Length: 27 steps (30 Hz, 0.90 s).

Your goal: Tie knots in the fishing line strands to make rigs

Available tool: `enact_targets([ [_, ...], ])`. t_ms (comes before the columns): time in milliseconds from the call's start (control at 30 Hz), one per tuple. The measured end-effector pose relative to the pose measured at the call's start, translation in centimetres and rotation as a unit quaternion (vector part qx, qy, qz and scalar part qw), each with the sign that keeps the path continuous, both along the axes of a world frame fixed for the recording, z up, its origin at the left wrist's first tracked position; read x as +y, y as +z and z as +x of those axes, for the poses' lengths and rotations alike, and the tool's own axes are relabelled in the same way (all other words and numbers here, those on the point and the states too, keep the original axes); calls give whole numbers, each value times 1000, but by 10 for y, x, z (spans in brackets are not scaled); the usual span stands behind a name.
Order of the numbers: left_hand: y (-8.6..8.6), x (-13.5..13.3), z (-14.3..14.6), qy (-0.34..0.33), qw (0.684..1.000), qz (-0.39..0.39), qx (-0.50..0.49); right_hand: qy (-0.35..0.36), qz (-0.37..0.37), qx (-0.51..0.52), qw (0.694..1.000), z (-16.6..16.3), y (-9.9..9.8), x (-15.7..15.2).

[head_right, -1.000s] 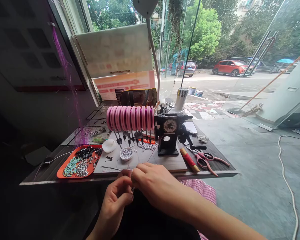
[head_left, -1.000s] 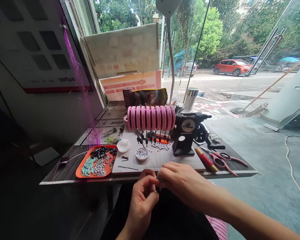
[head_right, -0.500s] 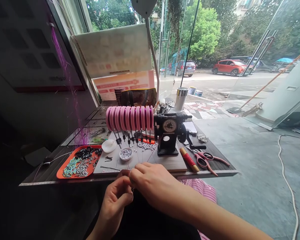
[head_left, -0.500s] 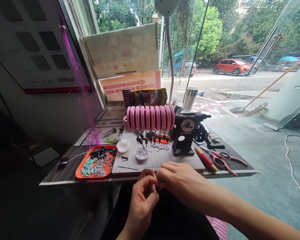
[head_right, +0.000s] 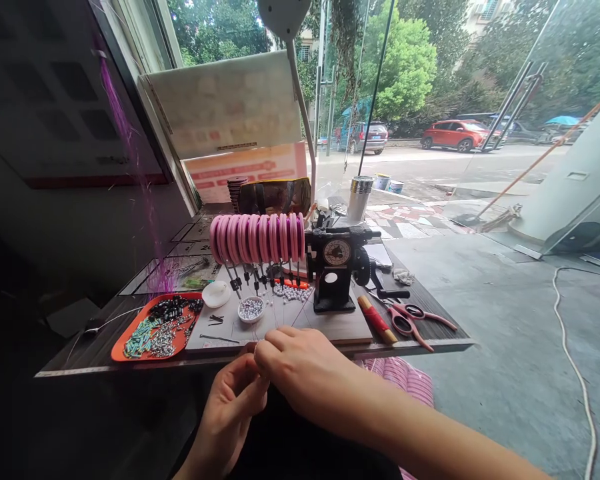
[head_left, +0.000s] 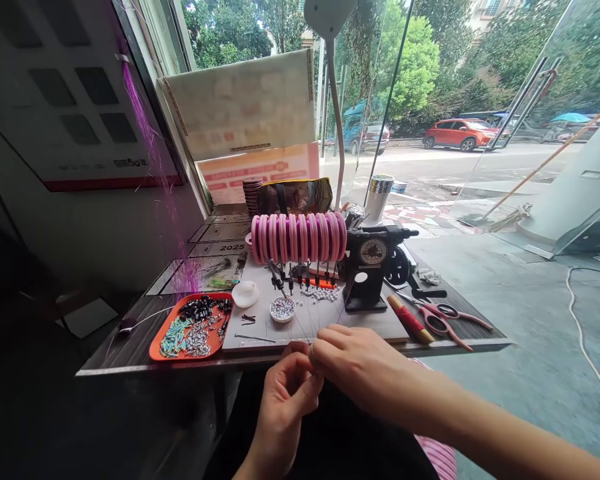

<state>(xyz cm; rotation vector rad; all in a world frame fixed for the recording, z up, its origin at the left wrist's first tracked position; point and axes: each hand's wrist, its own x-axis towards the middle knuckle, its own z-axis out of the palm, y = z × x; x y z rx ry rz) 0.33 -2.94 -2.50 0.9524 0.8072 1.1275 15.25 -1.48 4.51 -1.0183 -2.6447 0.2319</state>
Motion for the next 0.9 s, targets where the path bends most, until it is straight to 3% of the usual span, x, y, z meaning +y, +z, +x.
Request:
enact_targets([
  [133, 3, 0, 4, 10, 989, -106, -100, -78, -93, 169, 978, 5, -12, -8],
  [200, 4, -1, 5, 21, 977, -157, -139, -118, -178, 294, 931, 6, -27, -14],
  [300, 5, -3, 8, 41, 962, -208, -173, -120, -326, 435, 831, 2, -51, -23],
  [367, 6, -3, 9, 53, 955, -226, -185, -117, -373, 497, 774, -4, -62, -28],
  [433, 6, -4, 9, 54, 952, -234, -190, -122, -380, 538, 742, -11, -67, -30],
  [633, 4, -3, 9, 49, 958, -211, -188, -130, -418, 588, 681, -19, -65, -33],
  [900, 3, -5, 10, 51, 969, -179, -162, -171, -395, 613, 663, -26, -67, -36],
])
